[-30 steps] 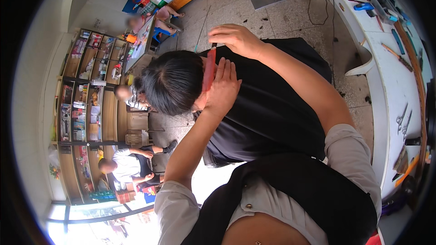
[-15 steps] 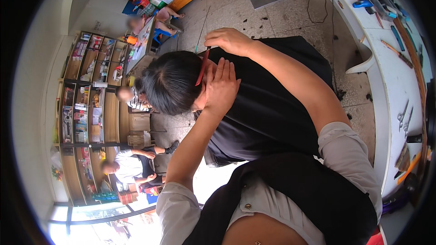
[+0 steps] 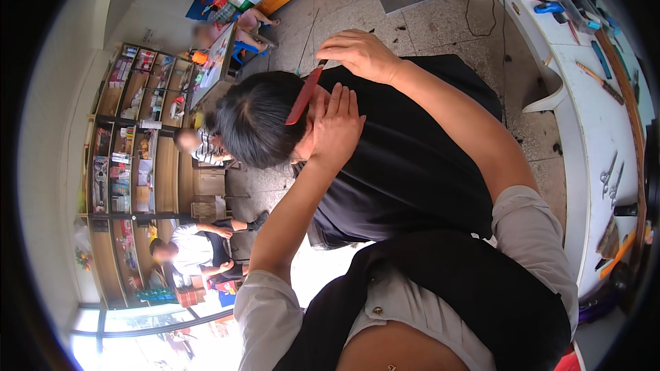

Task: The person combs and cuts a seated woman's hair using a red comb and scissors, working around the back and sides. They repeatedly section the hair, trim it, and brush away loose strands. The person finishes by using a hairdryer on the back of the head.

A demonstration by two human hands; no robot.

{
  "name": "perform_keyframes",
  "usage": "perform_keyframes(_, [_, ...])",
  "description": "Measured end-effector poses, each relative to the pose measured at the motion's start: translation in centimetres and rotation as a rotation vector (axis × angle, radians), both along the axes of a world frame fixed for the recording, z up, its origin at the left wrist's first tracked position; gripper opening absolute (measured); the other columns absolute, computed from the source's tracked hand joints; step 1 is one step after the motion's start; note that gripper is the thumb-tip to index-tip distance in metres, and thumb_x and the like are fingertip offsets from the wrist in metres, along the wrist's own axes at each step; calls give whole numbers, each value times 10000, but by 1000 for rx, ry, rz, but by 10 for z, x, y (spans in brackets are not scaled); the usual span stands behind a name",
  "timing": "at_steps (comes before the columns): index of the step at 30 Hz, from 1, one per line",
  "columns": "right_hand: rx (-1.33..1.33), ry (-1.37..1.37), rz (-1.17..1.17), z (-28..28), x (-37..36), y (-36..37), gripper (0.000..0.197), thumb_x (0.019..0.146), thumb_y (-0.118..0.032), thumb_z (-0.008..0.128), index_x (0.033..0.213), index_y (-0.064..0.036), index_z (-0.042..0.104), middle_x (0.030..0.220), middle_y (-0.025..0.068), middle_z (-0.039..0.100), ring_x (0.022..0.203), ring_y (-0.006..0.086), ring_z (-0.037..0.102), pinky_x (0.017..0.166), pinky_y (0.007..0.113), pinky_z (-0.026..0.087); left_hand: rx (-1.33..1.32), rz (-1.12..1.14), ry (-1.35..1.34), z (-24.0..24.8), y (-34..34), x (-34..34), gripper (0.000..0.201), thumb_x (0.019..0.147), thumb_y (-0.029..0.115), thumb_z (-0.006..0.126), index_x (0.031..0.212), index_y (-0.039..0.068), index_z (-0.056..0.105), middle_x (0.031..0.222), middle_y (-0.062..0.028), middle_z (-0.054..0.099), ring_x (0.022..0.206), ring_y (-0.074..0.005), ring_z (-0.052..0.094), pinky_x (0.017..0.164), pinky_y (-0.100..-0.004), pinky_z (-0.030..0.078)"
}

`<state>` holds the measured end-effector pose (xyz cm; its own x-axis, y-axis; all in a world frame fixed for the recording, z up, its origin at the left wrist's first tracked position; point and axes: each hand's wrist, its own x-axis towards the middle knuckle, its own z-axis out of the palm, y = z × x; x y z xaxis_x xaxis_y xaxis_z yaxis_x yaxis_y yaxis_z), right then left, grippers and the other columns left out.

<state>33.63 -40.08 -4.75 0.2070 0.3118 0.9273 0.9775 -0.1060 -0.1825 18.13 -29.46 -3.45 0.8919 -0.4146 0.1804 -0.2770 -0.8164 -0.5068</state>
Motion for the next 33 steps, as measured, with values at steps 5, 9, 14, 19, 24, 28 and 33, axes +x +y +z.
perform_keyframes(5, [8,-167,-16,26,-35,-6,256,736,-105,580,973,-186,632,907,-1,596,911,178,564,844,318,441,14,25,-26,-1,2,-4,523,806,321,594,1184,-33,519,1229,-148,523,1231,-257,420,1050,-462,256])
perform_keyframes(9, [-92,-219,-46,24,-41,-14,242,761,-138,549,982,-191,633,925,0,594,932,175,556,874,320,417,41,-1,-55,0,1,-2,511,796,337,609,1152,-23,541,1205,-135,536,1217,-247,425,1035,-463,277])
perform_keyframes(14, [-206,-237,-40,12,-51,-21,216,778,-161,519,973,-181,609,938,-7,580,950,173,545,866,318,411,51,93,100,6,-6,-3,439,839,311,567,1115,-29,530,1129,-145,545,1154,-268,454,999,-460,298])
perform_keyframes(19, [-209,-213,-10,8,-56,-26,213,780,-162,515,969,-183,612,952,-7,586,965,176,550,885,323,414,34,53,42,3,-3,-6,436,838,318,567,1103,-27,538,1106,-139,550,1134,-263,464,1001,-467,299])
perform_keyframes(24, [-68,-84,-39,15,-48,-20,254,716,-80,586,949,-166,638,968,-3,607,962,183,568,857,337,448,7,-5,-64,-5,4,-3,473,837,316,564,1164,-24,527,1203,-139,533,1212,-243,425,1052,-479,235])
perform_keyframes(28, [-91,-15,-29,13,-39,-7,301,696,-54,593,977,-152,643,970,-1,610,973,189,567,846,341,455,31,64,-3,-3,2,-2,509,836,325,564,1207,-17,505,1260,-123,509,1255,-229,392,1067,-460,226])
perform_keyframes(33, [-197,-23,-28,3,-41,-5,283,701,-46,601,965,-134,651,1009,30,625,988,213,582,856,348,458,-13,69,-2,-5,2,-4,528,839,316,564,1238,-17,475,1280,-128,486,1256,-236,387,1051,-435,269])
